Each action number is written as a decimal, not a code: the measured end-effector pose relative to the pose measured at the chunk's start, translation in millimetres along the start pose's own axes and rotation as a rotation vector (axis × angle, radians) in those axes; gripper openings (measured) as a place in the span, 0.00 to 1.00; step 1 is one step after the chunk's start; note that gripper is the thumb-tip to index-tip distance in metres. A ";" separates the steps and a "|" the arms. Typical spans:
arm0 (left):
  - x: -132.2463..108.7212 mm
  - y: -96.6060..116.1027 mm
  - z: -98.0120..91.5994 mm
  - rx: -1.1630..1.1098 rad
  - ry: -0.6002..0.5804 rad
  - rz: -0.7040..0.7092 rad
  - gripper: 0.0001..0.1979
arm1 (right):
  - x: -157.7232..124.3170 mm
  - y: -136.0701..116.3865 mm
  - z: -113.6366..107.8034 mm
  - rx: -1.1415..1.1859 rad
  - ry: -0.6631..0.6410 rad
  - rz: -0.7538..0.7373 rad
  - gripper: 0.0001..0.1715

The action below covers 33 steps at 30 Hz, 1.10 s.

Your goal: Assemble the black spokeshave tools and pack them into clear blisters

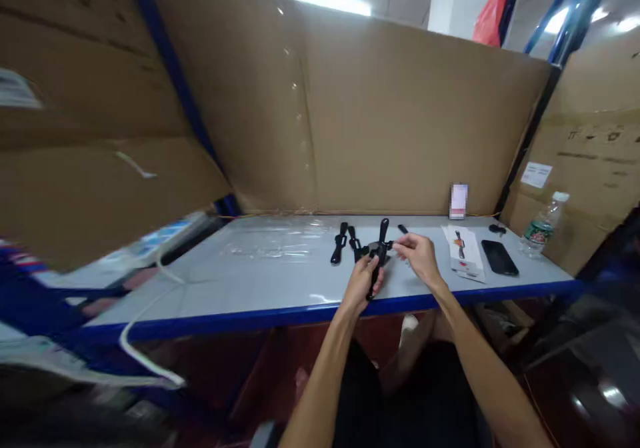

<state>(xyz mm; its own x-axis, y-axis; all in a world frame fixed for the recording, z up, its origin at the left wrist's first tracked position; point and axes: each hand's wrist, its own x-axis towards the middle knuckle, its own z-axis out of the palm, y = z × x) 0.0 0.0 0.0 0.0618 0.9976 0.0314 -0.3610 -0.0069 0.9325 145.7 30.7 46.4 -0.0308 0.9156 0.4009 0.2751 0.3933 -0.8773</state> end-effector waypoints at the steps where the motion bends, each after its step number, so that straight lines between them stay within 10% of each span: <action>1: -0.3 0.0 -0.1 0.007 -0.002 0.005 0.31 | 3.0 -5.1 5.4 -0.048 -0.038 -0.046 0.03; 25: 2.7 -2.9 4.3 0.050 -0.049 0.059 0.20 | 14.7 -20.6 21.4 -0.862 -0.404 -0.586 0.11; 33: 6.1 -6.0 1.5 0.108 -0.032 0.073 0.23 | 28.4 -23.6 27.0 -0.866 -0.438 -0.374 0.09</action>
<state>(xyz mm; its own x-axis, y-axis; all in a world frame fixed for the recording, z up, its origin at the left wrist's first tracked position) 4.0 6.1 -4.9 0.0687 0.9915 0.1107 -0.2635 -0.0890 0.9605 112.4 49.7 71.4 -0.5551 0.7657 0.3250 0.7666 0.6225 -0.1574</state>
